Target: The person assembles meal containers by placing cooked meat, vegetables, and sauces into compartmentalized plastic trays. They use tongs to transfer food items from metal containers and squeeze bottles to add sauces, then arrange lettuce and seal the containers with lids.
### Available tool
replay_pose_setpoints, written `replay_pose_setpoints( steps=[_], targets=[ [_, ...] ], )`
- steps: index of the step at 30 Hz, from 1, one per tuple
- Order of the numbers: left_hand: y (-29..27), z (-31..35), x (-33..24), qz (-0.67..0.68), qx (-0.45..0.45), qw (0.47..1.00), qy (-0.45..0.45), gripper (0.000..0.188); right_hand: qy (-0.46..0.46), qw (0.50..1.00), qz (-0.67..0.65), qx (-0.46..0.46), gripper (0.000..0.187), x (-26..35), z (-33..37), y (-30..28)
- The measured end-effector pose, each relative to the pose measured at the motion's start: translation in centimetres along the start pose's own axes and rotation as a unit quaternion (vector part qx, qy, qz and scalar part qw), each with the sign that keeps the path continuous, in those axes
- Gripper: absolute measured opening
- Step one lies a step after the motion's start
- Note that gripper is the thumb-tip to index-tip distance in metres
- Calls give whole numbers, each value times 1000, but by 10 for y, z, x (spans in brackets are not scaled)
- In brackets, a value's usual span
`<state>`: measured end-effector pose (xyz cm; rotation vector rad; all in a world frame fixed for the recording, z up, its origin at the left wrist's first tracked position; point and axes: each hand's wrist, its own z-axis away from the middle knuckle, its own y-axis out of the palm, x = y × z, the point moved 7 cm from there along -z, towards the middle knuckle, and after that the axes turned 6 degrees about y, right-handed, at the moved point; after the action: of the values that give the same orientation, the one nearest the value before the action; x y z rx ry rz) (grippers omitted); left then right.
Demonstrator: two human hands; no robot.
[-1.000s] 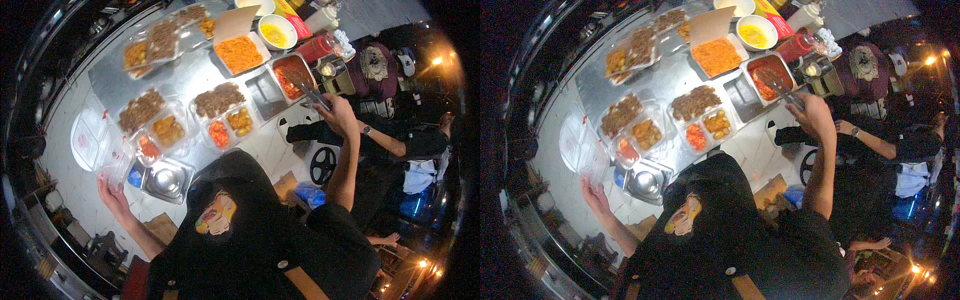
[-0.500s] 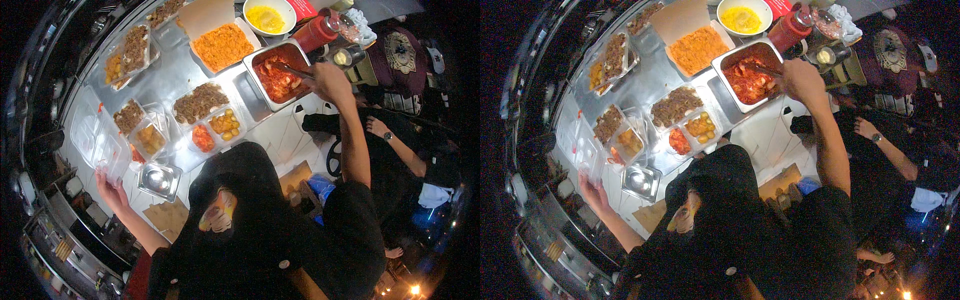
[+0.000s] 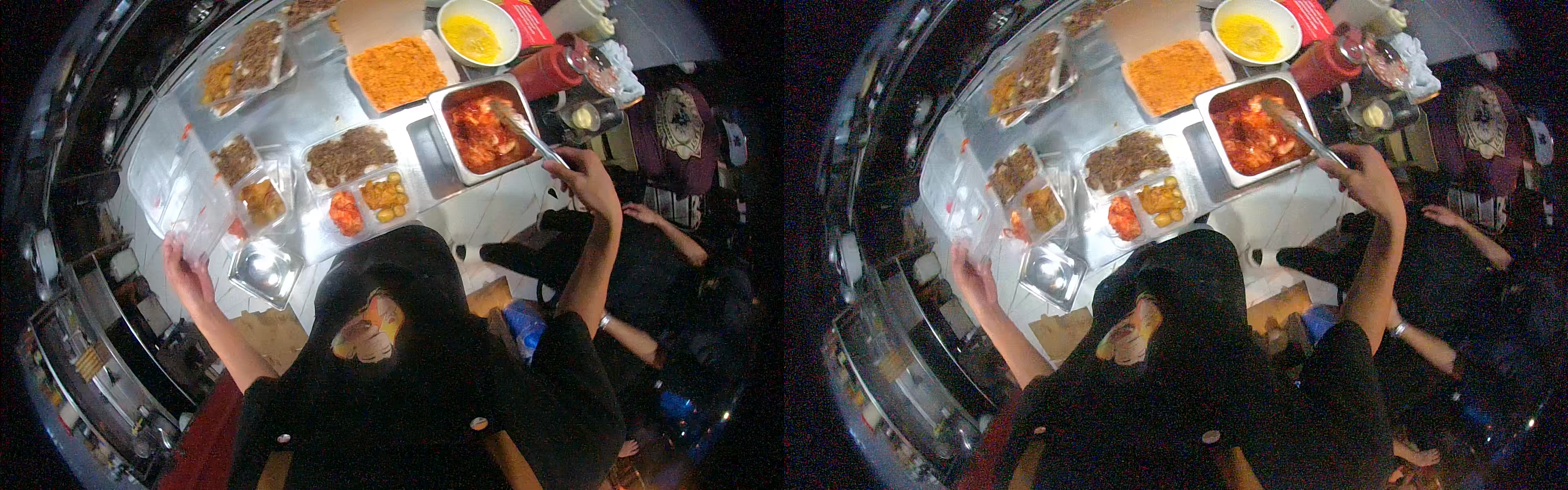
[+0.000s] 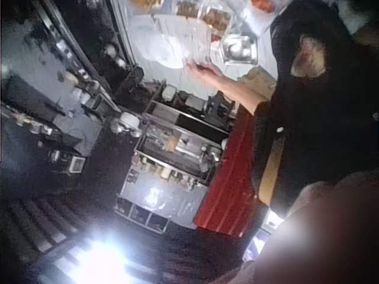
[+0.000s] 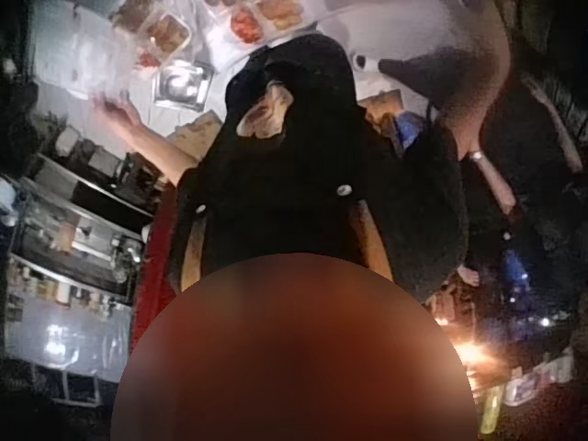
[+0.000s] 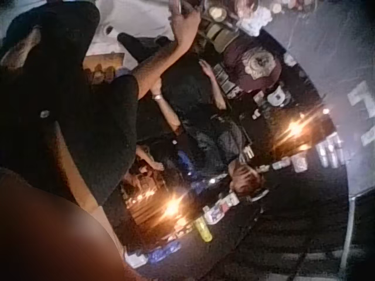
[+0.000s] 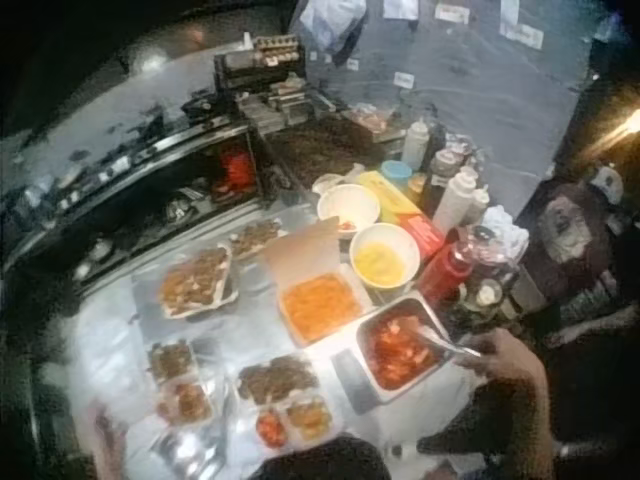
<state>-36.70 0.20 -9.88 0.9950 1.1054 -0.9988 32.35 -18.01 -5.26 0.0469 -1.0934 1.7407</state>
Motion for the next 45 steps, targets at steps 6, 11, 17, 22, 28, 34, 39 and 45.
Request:
replay_pose_setpoints(
  steps=[6, 11, 17, 22, 28, 34, 39, 45],
  targets=[
    [-5, -13, -2, -1, -15, 1000, 21, 34, 22, 996, -91, -5, 34, -9, 15, 10],
    [-23, -26, -7, 70, 26, 997, 2, 26, 17, 973, -230, -17, 20, 6, 46, 10],
    [-52, -39, -3, 99, 62, 993, 9, 26, -53, 965, -257, 16, 23, 68, 84, 36],
    [-81, -38, 3, 108, 44, 993, 12, 28, -86, 984, -86, 133, 30, 151, 82, 133],
    [-110, -50, 16, 137, 25, 990, 14, 29, -234, 927, 87, 280, 44, 249, 50, 308],
    [-121, -48, 32, 156, -9, 988, 4, 30, -367, 885, 275, 83, 33, 316, 75, 364],
    [-123, -46, 35, 180, -27, 983, 4, 31, -386, 877, 285, 28, 30, 328, 96, 347],
    [-122, -47, 36, 180, -19, 983, 27, 31, -384, 860, 336, 19, 28, 337, 97, 378]
  ],
)
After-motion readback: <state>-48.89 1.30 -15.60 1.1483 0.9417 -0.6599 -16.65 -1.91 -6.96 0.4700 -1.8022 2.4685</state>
